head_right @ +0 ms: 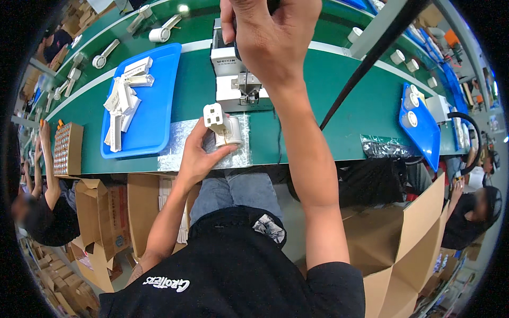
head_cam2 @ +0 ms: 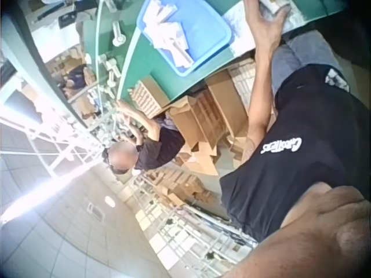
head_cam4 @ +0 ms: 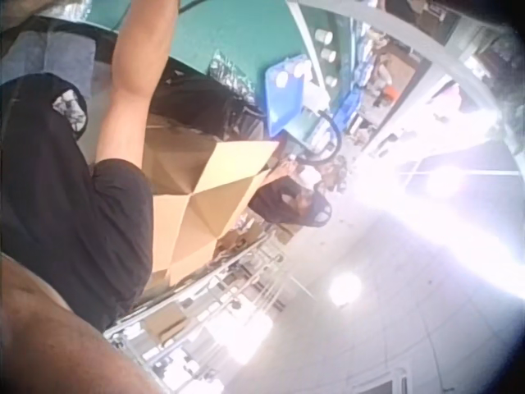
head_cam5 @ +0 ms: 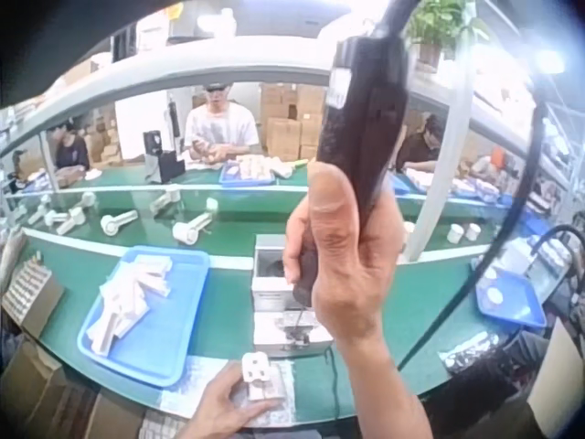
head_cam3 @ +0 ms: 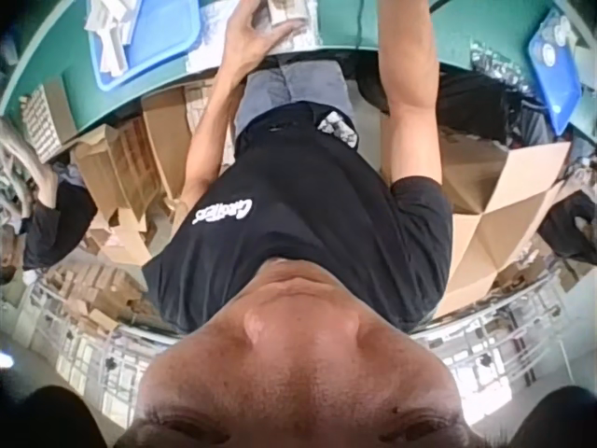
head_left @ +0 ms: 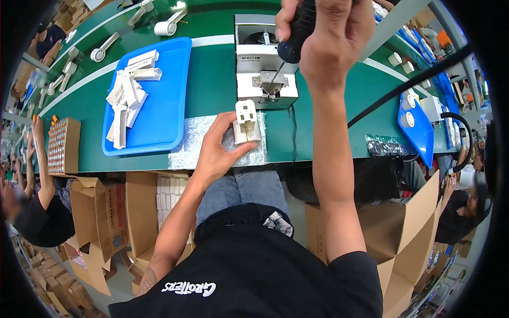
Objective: Assembling plastic housings for fan speed controls by inserting internal components and securing them with a tool.
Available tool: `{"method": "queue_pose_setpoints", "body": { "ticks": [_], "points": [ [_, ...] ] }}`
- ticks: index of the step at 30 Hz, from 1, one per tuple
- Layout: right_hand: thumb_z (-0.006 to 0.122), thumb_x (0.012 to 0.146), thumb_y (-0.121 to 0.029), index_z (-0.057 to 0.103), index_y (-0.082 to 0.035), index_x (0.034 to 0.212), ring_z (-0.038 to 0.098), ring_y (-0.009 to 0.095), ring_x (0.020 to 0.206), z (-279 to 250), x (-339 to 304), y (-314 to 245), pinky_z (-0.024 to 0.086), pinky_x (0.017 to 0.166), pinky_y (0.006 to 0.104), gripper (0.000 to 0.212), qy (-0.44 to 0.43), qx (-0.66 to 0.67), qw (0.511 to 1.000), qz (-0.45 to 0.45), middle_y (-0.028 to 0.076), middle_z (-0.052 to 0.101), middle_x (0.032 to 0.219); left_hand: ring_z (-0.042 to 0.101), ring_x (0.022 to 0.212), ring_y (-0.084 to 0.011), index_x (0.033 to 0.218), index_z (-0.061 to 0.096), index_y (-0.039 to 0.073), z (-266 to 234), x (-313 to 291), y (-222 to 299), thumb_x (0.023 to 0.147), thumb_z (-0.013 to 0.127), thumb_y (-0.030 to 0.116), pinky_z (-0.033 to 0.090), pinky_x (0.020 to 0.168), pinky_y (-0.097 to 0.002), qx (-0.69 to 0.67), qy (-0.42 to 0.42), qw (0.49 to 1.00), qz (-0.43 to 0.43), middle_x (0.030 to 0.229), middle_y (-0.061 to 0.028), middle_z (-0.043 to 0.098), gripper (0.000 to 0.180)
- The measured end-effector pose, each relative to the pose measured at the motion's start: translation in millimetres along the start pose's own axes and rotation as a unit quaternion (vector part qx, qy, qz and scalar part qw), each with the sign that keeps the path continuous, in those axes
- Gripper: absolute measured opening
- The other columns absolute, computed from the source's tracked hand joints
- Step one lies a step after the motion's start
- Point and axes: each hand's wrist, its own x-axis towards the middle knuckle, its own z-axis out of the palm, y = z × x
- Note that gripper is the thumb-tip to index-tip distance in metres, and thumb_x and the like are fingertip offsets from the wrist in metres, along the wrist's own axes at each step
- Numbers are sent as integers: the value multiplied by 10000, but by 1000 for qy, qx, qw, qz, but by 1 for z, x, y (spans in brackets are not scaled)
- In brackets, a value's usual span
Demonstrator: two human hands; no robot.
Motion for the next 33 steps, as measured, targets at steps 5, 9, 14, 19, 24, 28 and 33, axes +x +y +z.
{"method": "queue_pose_setpoints", "body": {
  "ticks": [5,9,14,19,24,28,33],
  "points": [
    [625,1118,-429,561,-28,1180,548,85,500,2,0,-3,419,449,214,411,19,4,997,73,25,590,698,672,1225,-288,1373,641,6,-2,-1,1,783,932,76,510,1092,-391,34,8,999,9,1309,-149,674,662],
    [596,1128,-446,565,-21,1221,526,87,449,3,-8,-15,421,407,215,436,43,9,996,82,28,587,659,667,1227,-273,1373,656,1,0,2,2,778,935,67,512,1089,-383,32,9,999,23,1315,-144,671,660],
    [511,1145,-503,493,11,1310,498,103,397,22,-25,-49,409,363,226,540,147,292,941,85,18,540,600,670,1233,-297,1396,662,39,2,3,5,772,944,80,523,1064,-394,40,19,998,33,1329,-137,677,686],
    [593,1128,-344,514,22,1141,624,175,514,-31,2,-8,503,462,257,375,-408,191,892,-40,146,665,782,672,1224,-292,1393,673,60,2,2,7,776,944,88,529,1054,-388,53,25,998,34,1324,-121,680,674],
    [572,1133,-389,497,18,1166,629,142,507,6,-43,-23,499,459,222,415,-63,128,990,-23,146,674,778,675,1217,-289,1396,672,58,2,1,6,781,944,94,532,1050,-385,49,28,998,38,1324,-117,679,673],
    [407,1119,-659,405,45,1458,548,148,471,7,-49,-37,469,452,271,782,-37,-32,998,44,99,555,715,678,1211,-284,1398,672,49,3,1,11,784,945,99,535,1040,-380,51,27,998,31,1308,-119,681,673],
    [459,1141,-564,423,45,1420,549,151,475,3,-47,-29,475,469,266,671,-77,0,997,21,108,557,728,680,1201,-278,1395,676,57,2,2,8,785,946,103,540,1025,-379,52,25,998,33,1295,-115,682,668]
  ]
}}
